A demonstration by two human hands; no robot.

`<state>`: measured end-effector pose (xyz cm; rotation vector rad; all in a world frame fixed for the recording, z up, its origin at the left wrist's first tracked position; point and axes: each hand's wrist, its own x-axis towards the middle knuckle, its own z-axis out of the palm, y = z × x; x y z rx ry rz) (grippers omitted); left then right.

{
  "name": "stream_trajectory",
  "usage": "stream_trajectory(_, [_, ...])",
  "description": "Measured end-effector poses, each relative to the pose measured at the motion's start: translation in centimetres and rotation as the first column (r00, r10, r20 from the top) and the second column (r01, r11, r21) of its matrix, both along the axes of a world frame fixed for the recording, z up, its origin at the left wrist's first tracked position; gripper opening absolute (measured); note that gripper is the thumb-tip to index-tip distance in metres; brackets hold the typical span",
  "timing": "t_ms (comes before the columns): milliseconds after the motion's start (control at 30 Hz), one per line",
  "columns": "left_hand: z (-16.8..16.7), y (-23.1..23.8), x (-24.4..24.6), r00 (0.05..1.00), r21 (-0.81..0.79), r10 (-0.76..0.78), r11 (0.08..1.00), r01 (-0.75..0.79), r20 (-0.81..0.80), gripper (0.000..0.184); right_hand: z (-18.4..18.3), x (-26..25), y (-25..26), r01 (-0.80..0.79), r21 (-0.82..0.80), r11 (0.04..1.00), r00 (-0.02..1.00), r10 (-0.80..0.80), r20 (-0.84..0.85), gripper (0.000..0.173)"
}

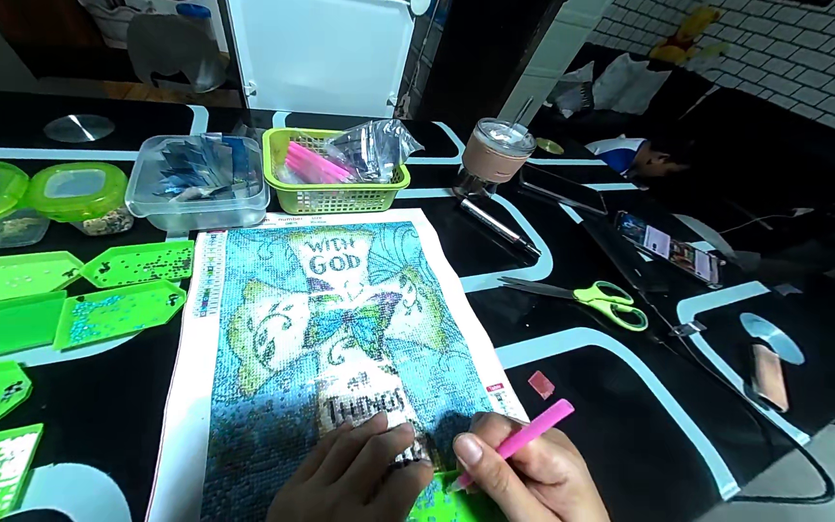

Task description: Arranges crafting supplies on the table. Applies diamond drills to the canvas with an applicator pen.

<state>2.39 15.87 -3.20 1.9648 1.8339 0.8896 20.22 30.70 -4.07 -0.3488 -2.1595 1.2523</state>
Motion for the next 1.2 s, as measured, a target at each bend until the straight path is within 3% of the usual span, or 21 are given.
stream_trajectory(933, [-0.1, 0.1, 0.2, 1.0, 0.034, 0.023, 0.999, -0.022, -0.02, 0.036, 0.3, -0.3, -1.5, -0.053, 0.166, 0.985, 0.999, 0.054, 0.002, 0.027])
stream_trajectory(1000, [-0.1, 0.1, 0.2, 1.0, 0.034, 0.017, 0.999, -0.017, -0.008, 0.036, 0.4, -0.4, -1.4, -0.052, 0.12, 0.991, 0.999, 0.053, -0.007, 0.026])
stream_trajectory(1200, [0.0, 0.2, 0.0, 1.0, 0.009, 0.001, 1.0, -0.001, 0.005, 0.039, 1.3, -0.5, 0.7, 0.079, -0.335, 0.939, 0.994, -0.101, -0.049, 0.022])
